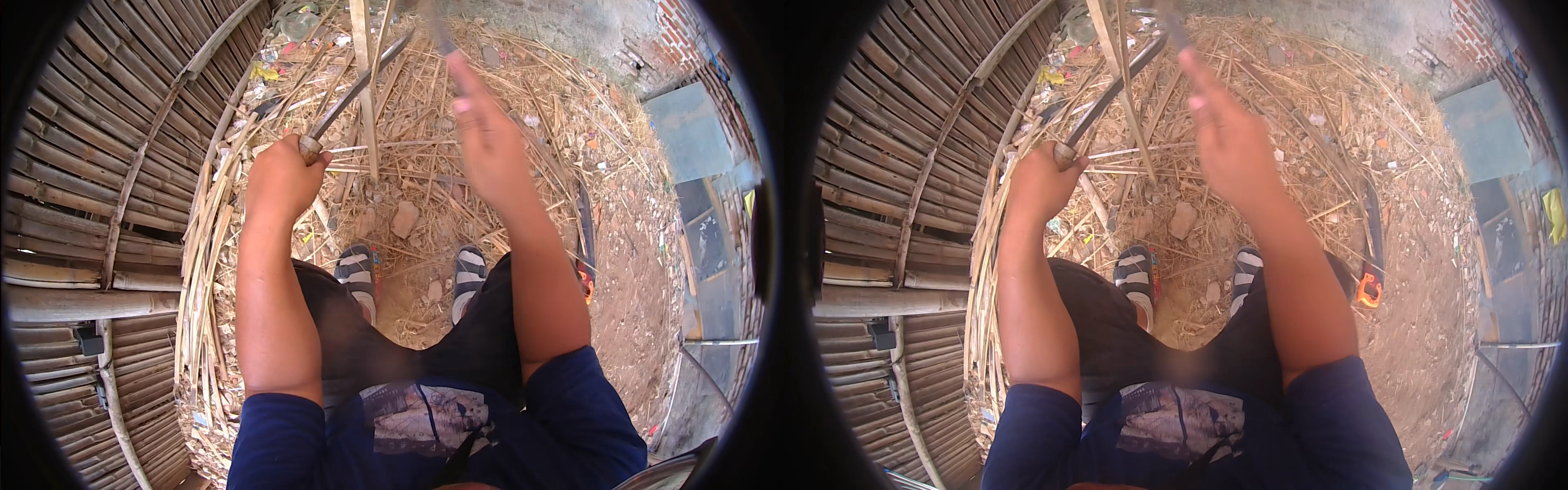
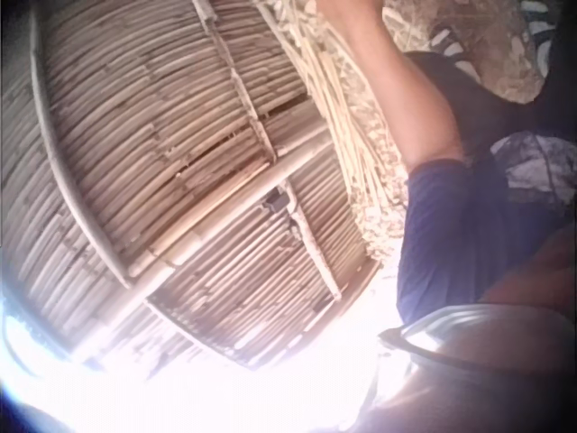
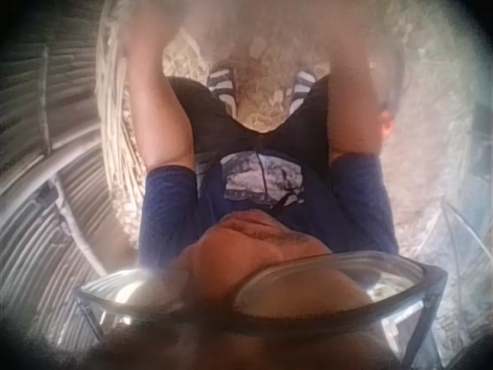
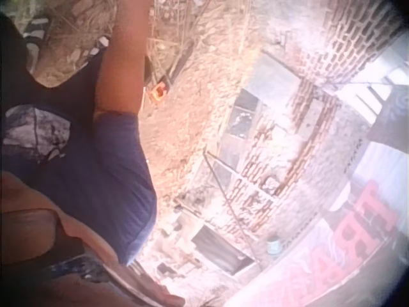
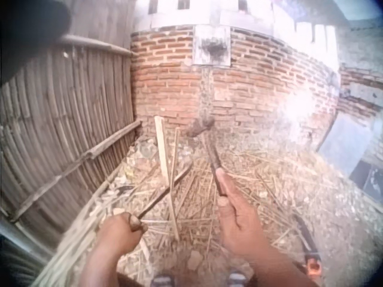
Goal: The person uses a knife and a hammer to split a bamboo stick into thin strips, then peels off outer layers by hand.
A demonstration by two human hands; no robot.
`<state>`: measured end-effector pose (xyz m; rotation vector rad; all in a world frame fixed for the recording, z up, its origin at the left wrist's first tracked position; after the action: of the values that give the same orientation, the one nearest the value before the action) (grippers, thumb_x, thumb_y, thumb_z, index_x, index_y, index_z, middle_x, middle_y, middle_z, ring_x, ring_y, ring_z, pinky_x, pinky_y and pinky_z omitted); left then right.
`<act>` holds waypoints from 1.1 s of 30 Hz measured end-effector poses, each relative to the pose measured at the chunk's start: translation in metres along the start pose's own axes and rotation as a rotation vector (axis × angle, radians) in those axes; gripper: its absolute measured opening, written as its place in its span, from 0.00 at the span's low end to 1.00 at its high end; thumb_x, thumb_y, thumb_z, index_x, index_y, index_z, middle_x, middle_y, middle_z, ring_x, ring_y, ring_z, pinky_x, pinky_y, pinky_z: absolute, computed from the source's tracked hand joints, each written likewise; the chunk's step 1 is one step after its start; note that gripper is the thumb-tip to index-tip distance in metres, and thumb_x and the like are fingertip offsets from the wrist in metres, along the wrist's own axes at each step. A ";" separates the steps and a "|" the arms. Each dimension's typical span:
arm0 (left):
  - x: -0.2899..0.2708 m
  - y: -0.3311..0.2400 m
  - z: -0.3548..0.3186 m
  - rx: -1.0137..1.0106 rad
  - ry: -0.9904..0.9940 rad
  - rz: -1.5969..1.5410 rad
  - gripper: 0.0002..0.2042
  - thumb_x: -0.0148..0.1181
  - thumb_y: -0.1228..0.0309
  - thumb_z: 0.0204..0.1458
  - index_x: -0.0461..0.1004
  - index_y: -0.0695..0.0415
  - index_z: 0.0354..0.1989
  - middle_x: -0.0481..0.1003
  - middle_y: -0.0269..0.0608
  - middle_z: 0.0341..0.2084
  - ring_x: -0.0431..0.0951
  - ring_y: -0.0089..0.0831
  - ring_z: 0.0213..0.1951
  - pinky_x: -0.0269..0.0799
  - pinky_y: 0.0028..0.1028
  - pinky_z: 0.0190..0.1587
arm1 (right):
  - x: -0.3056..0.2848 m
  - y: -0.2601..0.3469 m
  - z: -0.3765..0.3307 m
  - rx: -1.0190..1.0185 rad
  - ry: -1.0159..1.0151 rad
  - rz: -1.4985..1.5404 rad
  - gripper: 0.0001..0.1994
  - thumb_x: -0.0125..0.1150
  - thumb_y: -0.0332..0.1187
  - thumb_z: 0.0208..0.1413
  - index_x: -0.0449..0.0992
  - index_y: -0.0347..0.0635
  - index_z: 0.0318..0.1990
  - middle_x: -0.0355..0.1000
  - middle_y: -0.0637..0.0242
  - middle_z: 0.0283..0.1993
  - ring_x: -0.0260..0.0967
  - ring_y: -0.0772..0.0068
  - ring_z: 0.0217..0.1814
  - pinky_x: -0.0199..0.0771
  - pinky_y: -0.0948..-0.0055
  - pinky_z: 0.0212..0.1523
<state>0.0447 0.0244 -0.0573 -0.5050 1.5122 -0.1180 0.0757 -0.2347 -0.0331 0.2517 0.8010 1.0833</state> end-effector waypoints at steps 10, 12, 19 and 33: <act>0.002 -0.011 -0.003 0.011 0.024 0.025 0.21 0.67 0.54 0.54 0.78 0.63 0.41 0.81 0.58 0.36 0.81 0.54 0.43 0.76 0.46 0.46 | 0.008 0.000 -0.024 0.382 0.086 0.307 0.23 0.48 0.37 0.72 0.63 0.56 0.73 0.77 0.67 0.37 0.66 0.79 0.28 0.70 0.73 0.32; 0.002 -0.008 -0.003 -0.004 0.023 0.006 0.21 0.67 0.54 0.53 0.78 0.64 0.41 0.81 0.58 0.36 0.81 0.54 0.43 0.76 0.46 0.46 | -0.005 0.016 -0.015 0.366 0.019 0.389 0.23 0.48 0.36 0.72 0.62 0.53 0.73 0.76 0.68 0.36 0.66 0.79 0.28 0.70 0.73 0.32; 0.001 -0.010 0.000 0.036 -0.012 0.001 0.21 0.67 0.55 0.53 0.77 0.64 0.42 0.81 0.60 0.36 0.81 0.55 0.42 0.76 0.46 0.46 | 0.013 -0.014 -0.026 0.166 0.143 0.012 0.24 0.48 0.36 0.72 0.61 0.55 0.73 0.78 0.65 0.44 0.64 0.82 0.28 0.68 0.75 0.32; 0.006 -0.006 0.003 0.025 -0.007 0.014 0.23 0.67 0.55 0.53 0.77 0.64 0.44 0.81 0.59 0.37 0.81 0.55 0.44 0.75 0.46 0.48 | -0.006 -0.007 -0.030 0.274 0.091 0.467 0.24 0.40 0.40 0.75 0.53 0.58 0.76 0.59 0.72 0.34 0.58 0.84 0.27 0.60 0.81 0.28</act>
<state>0.0491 0.0176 -0.0609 -0.4743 1.5055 -0.1244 0.0592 -0.2485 -0.0553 0.6488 1.0013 1.4279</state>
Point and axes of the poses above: each hand's wrist, its own z-axis towards the middle knuckle, its own x-axis out of the palm, y = z × x, the point moved 4 cm from there along z, towards the middle knuckle
